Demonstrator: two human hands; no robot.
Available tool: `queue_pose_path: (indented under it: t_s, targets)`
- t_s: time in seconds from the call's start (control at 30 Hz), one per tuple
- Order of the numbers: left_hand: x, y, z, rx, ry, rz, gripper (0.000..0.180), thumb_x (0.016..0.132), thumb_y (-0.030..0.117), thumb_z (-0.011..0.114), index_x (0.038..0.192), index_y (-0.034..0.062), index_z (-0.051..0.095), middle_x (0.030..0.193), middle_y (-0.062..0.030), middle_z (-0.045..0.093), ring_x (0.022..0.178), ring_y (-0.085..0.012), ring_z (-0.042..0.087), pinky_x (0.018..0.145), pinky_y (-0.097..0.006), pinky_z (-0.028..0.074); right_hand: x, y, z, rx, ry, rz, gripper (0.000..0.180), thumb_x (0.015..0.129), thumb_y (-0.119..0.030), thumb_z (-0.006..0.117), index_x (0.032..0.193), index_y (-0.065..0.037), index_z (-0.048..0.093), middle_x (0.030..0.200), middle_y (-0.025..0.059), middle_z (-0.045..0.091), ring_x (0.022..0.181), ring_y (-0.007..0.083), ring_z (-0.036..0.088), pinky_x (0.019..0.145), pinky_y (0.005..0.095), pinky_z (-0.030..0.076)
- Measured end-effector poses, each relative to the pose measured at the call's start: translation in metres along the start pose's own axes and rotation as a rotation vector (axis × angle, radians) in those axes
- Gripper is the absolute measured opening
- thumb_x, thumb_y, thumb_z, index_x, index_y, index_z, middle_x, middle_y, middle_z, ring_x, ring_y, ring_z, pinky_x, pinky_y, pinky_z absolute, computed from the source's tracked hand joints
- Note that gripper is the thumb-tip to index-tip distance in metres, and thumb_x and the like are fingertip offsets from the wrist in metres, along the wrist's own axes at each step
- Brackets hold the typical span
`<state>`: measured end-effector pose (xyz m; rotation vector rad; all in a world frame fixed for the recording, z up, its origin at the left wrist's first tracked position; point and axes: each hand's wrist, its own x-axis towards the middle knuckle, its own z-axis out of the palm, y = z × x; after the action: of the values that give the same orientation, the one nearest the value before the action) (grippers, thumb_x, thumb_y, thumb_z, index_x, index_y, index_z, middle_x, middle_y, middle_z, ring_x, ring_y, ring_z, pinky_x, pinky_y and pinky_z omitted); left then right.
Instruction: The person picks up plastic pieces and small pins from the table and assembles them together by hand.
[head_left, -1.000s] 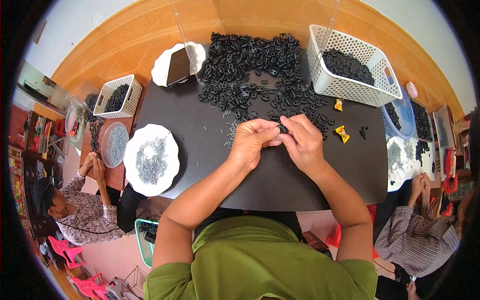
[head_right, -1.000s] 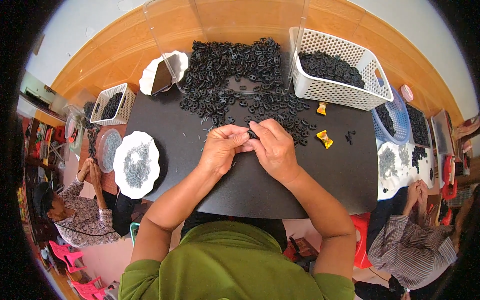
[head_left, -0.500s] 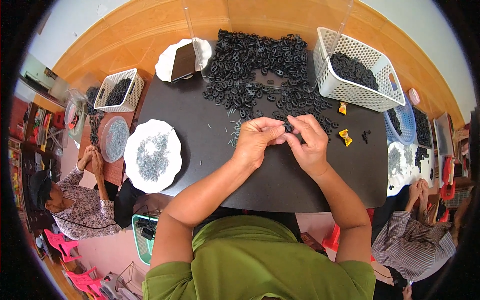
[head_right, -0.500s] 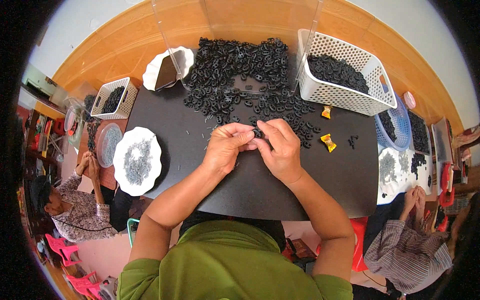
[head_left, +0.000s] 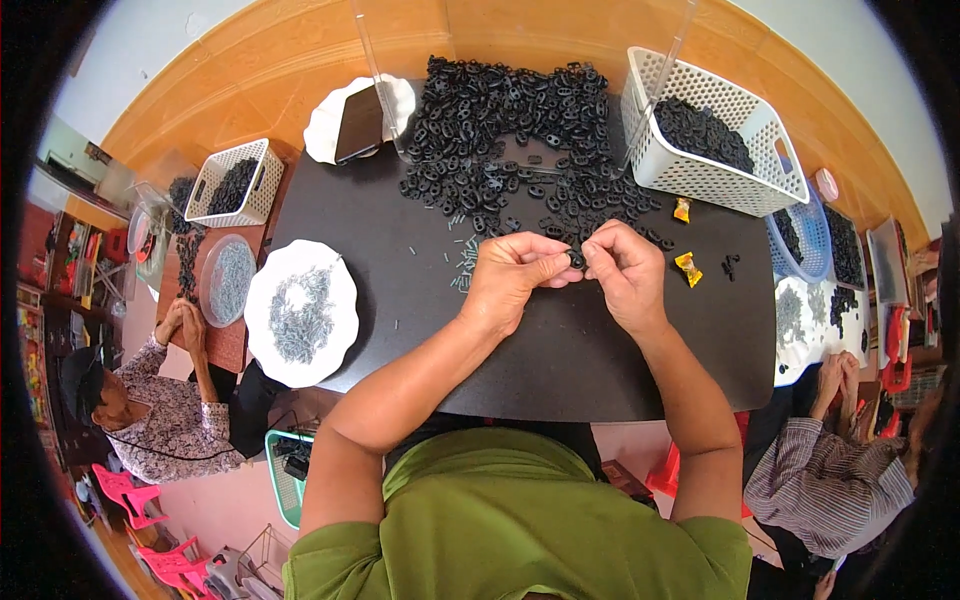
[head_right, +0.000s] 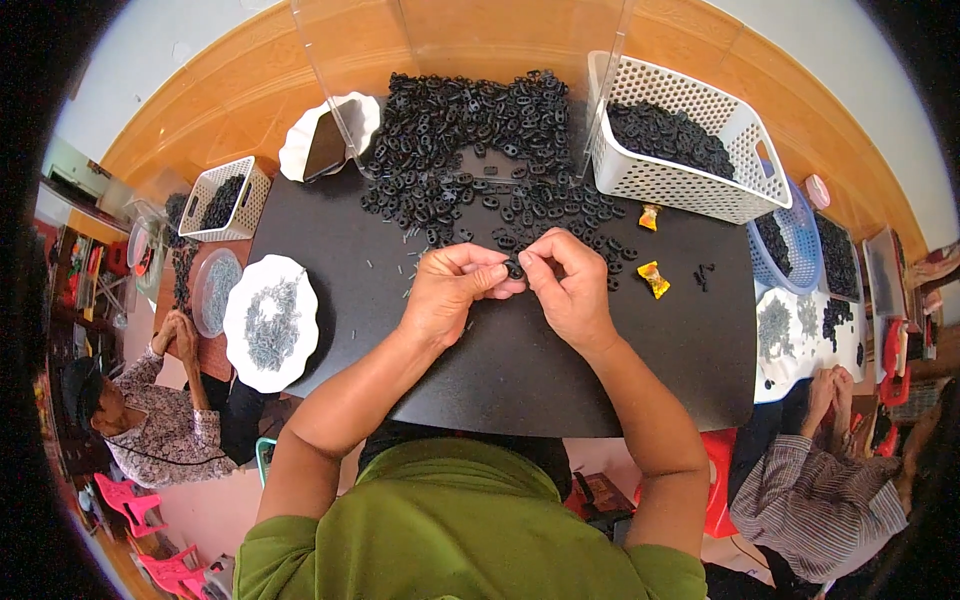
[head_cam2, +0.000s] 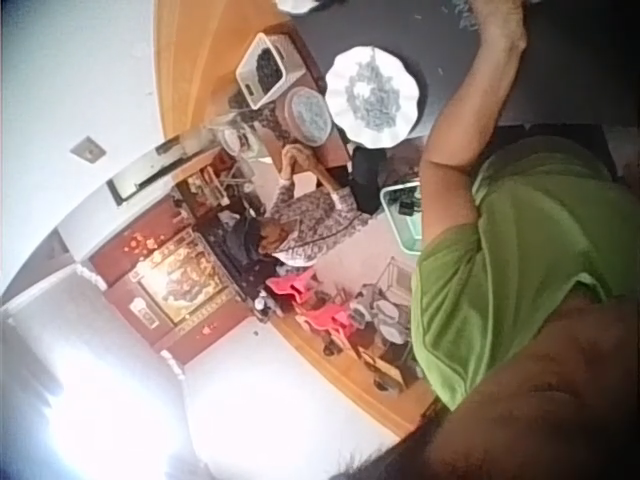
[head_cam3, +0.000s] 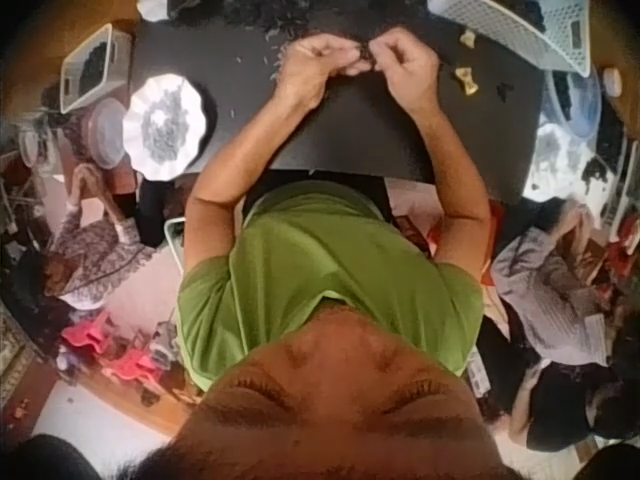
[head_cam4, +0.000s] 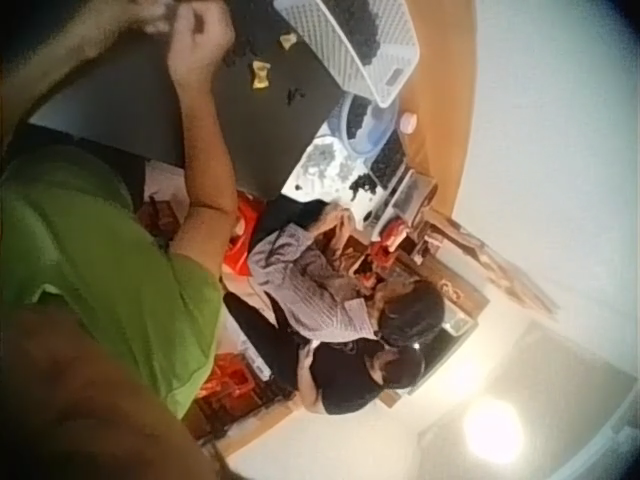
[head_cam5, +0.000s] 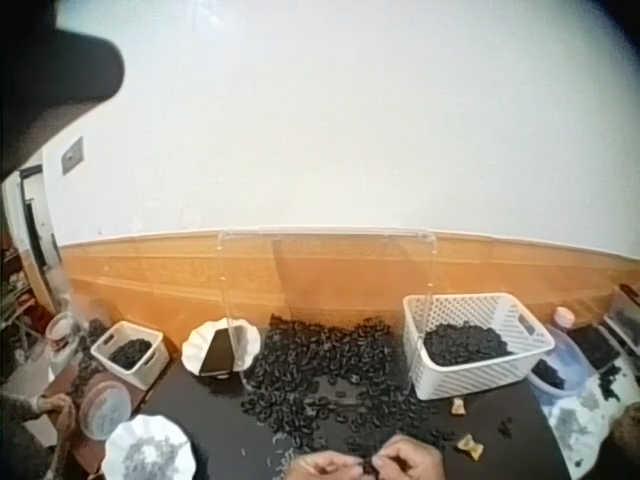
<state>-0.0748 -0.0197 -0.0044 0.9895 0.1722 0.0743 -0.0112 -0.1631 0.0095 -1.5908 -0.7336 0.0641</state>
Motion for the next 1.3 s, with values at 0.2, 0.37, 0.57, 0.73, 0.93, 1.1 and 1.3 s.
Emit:
queue_pose_path:
  t_s: [0.2,0.37,0.57,0.73,0.93,1.1,1.3]
  targets:
    - [0.0009,0.0001,0.0019,0.022,-0.009,0.016,0.009,0.077,-0.001,0.061,0.085,-0.0032,0.061,0.078,-0.0131,0.064,0.070,-0.0229,0.065,0.063,-0.029,0.054,-0.0028,-0.0035,0.0034,-0.036,0.071,0.052,0.009,0.078,0.000,0.056,0.071,0.001,0.051,0.064,0.0017,0.049,0.054,0.0068,0.044,0.048,0.0211,0.035]
    - [0.0002,0.0017,0.0004,0.017,-0.018,0.011,0.009,0.077,-0.002,0.060,0.085,-0.0032,0.061,0.077,-0.0132,0.063,0.069,-0.0223,0.064,0.062,-0.029,0.054,0.0006,0.0002,0.0017,-0.164,0.035,-0.113,0.011,0.080,0.001,0.053,0.070,0.000,0.050,0.064,0.0018,0.049,0.052,0.0070,0.046,0.047,0.0207,0.036]
    - [0.0007,0.0036,0.0011,0.108,-0.009,-0.008,0.008,0.077,-0.001,0.061,0.085,-0.0030,0.061,0.076,-0.0126,0.063,0.067,-0.0208,0.064,0.061,-0.029,0.055,-0.0013,-0.0051,0.0028,0.072,0.009,0.113,0.010,0.083,0.000,0.050,0.073,0.000,0.049,0.062,0.0022,0.050,0.049,0.0065,0.051,0.044,0.0198,0.041]
    - [-0.0002,0.0036,0.0024,0.038,0.011,-0.019,0.008,0.077,-0.001,0.062,0.084,-0.0038,0.061,0.075,-0.0121,0.063,0.064,-0.0171,0.063,0.058,-0.026,0.054,-0.0016,-0.0047,0.0031,0.030,0.000,0.073,0.010,0.084,-0.001,0.050,0.074,0.000,0.049,0.061,0.0025,0.050,0.049,0.0063,0.052,0.044,0.0198,0.041]
    - [-0.0009,0.0034,0.0042,0.047,0.029,-0.032,0.009,0.077,-0.002,0.061,0.085,-0.0048,0.060,0.075,-0.0130,0.063,0.065,-0.0186,0.063,0.059,-0.027,0.055,-0.0033,-0.0041,0.0079,0.007,0.062,0.029,0.010,0.082,0.001,0.052,0.073,0.001,0.049,0.063,0.0028,0.050,0.049,0.0062,0.050,0.044,0.0199,0.039]
    - [-0.0002,-0.0006,0.0029,0.034,0.031,-0.033,0.009,0.077,-0.001,0.061,0.085,-0.0040,0.061,0.076,-0.0134,0.063,0.066,-0.0207,0.064,0.060,-0.029,0.055,-0.0033,-0.0040,0.0078,-0.044,0.074,-0.010,0.010,0.081,0.002,0.053,0.072,0.001,0.049,0.064,0.0035,0.050,0.049,0.0063,0.047,0.045,0.0205,0.038]
    - [-0.0005,-0.0028,0.0018,0.005,0.016,-0.038,0.008,0.077,0.000,0.061,0.084,-0.0029,0.061,0.076,-0.0139,0.063,0.067,-0.0235,0.064,0.060,-0.032,0.055,-0.0013,-0.0029,0.0031,-0.118,0.045,-0.049,0.010,0.078,0.004,0.054,0.070,0.001,0.048,0.063,0.0042,0.049,0.050,0.0087,0.047,0.046,0.0234,0.037]
